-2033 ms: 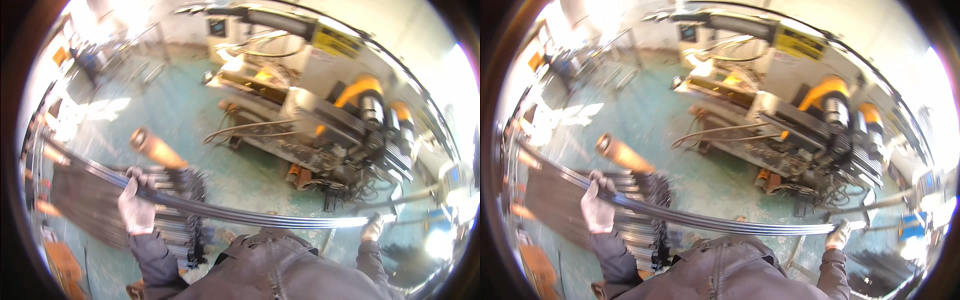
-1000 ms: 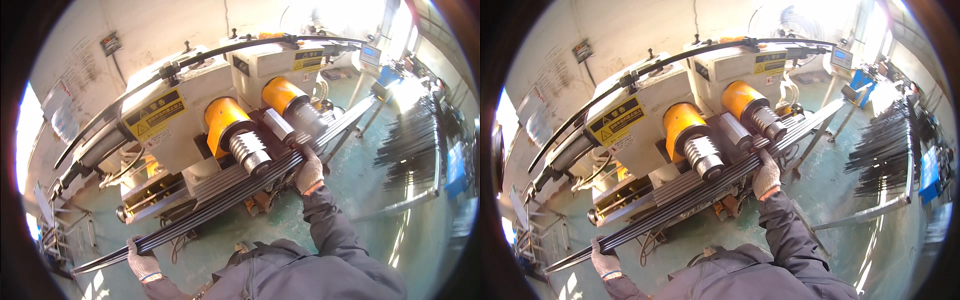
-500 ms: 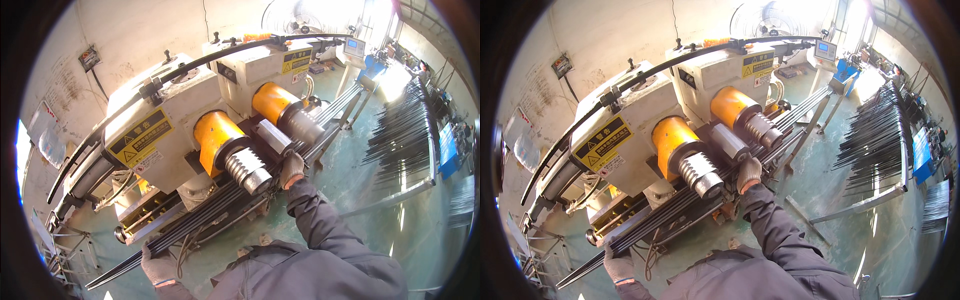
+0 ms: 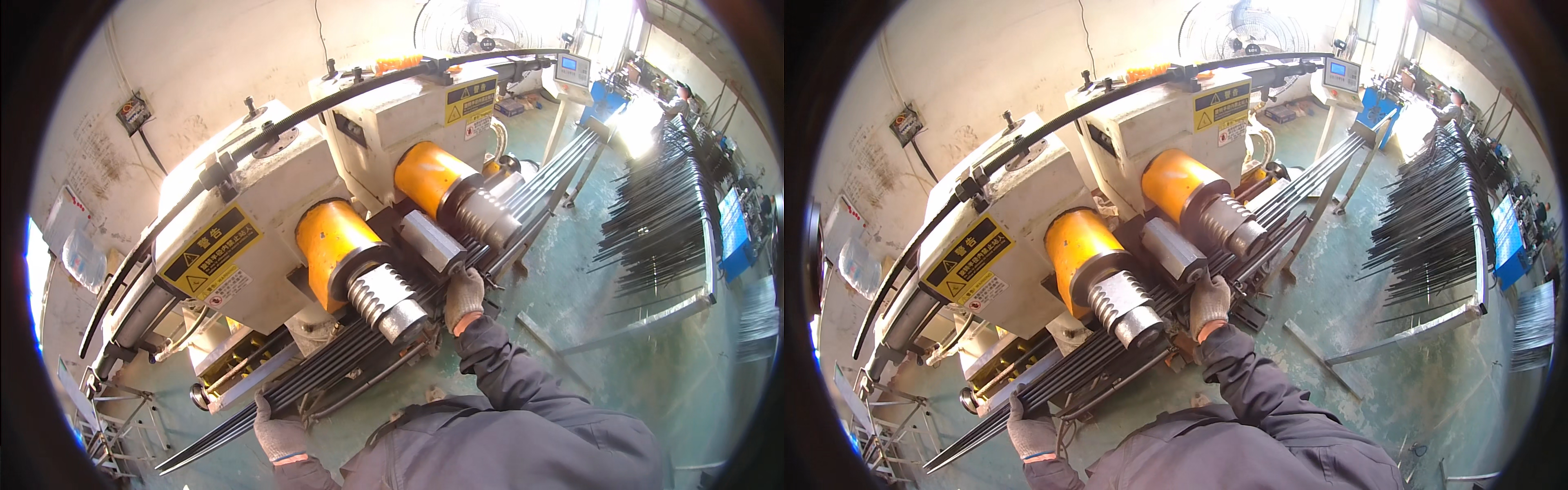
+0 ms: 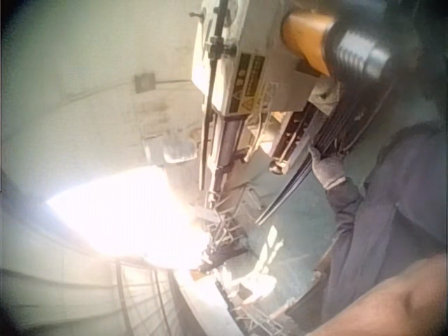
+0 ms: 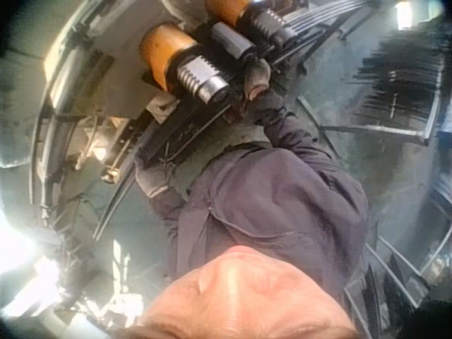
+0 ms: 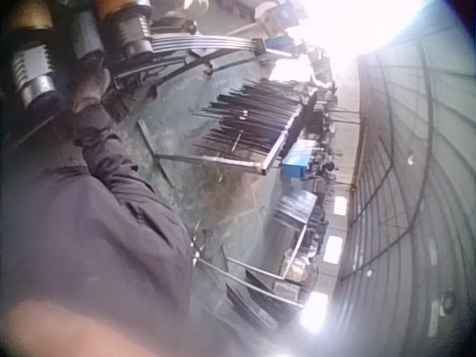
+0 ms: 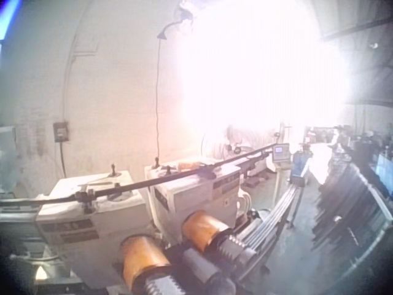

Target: The person repeatedly picks up bundles of long metal rods from a rack and feeds them into a yellow and white bending machine. The rods are processed by the machine and then placed onto a collection rack. The person wears gloves and continues this cycle throughout the clip.

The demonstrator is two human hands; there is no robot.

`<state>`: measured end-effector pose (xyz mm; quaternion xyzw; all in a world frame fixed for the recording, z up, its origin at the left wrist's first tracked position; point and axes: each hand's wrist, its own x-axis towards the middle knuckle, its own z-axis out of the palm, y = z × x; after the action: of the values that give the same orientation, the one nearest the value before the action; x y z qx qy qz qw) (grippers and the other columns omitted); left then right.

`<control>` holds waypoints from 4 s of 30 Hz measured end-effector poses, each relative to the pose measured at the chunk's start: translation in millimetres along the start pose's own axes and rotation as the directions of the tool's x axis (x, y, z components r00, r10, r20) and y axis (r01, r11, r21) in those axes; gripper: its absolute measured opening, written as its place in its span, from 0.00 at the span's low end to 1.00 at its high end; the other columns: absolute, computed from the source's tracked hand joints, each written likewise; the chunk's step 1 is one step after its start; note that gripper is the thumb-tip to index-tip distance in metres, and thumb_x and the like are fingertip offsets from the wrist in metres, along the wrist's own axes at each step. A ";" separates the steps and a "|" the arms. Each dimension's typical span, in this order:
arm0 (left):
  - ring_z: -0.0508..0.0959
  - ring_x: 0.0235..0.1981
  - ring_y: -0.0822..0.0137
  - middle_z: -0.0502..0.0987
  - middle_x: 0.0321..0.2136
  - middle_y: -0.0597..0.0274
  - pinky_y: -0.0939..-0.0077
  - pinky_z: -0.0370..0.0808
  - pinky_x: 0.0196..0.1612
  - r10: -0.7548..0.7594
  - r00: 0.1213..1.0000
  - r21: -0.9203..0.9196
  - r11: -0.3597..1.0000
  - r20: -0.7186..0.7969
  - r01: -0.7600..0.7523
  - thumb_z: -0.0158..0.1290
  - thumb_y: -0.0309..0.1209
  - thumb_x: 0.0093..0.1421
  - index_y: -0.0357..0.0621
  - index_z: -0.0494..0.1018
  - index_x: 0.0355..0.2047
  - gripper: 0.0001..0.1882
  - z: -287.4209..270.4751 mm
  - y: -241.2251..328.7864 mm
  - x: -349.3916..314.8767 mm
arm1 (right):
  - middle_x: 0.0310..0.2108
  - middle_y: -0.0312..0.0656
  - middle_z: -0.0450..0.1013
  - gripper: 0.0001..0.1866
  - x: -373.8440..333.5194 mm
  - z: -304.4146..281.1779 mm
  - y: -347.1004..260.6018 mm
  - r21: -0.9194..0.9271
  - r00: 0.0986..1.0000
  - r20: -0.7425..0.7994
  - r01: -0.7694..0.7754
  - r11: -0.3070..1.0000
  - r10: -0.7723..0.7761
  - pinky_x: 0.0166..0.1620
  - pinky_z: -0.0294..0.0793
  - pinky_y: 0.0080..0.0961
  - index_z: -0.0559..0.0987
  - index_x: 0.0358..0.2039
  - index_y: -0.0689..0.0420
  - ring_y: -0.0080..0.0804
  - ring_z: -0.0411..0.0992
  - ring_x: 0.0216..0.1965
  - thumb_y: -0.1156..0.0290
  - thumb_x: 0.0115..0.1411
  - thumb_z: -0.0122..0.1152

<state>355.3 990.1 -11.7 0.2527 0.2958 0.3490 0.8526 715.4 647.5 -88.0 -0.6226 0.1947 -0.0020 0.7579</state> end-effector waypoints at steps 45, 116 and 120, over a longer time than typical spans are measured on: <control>0.85 0.57 0.49 0.85 0.55 0.51 0.48 0.80 0.67 0.358 0.840 -0.114 0.893 -0.409 -0.436 0.51 0.37 0.83 0.38 0.79 0.57 0.16 -274.1 336.3 44.9 | 0.30 0.35 0.78 0.20 -167.4 -186.2 215.5 -0.675 0.946 0.009 -0.233 0.700 0.324 0.28 0.68 0.32 0.85 0.40 0.58 0.28 0.73 0.28 0.52 0.76 0.64; 0.77 0.61 0.45 0.76 0.66 0.50 0.47 0.76 0.64 -0.232 0.934 -0.006 0.971 -0.271 0.240 0.50 0.48 0.84 0.42 0.72 0.66 0.24 -294.8 13.8 13.9 | 0.27 0.35 0.70 0.36 -146.1 -170.9 -8.9 0.568 0.765 0.592 -0.619 0.543 0.253 0.34 0.63 0.30 0.79 0.35 0.52 0.31 0.65 0.29 0.26 0.75 0.56; 0.66 0.78 0.44 0.69 0.77 0.45 0.43 0.64 0.81 -0.233 0.661 0.001 0.944 0.713 0.331 0.46 0.50 0.86 0.39 0.71 0.70 0.28 -274.7 29.7 27.0 | 0.25 0.34 0.68 0.36 -136.8 -167.8 -25.0 0.571 0.732 0.650 -0.648 0.504 0.203 0.34 0.63 0.30 0.77 0.33 0.51 0.30 0.65 0.28 0.27 0.76 0.55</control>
<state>170.8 1090.6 -193.2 0.2621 -0.0397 0.1079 0.9582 545.0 517.3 -49.3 -0.1421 0.1228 0.2725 0.9436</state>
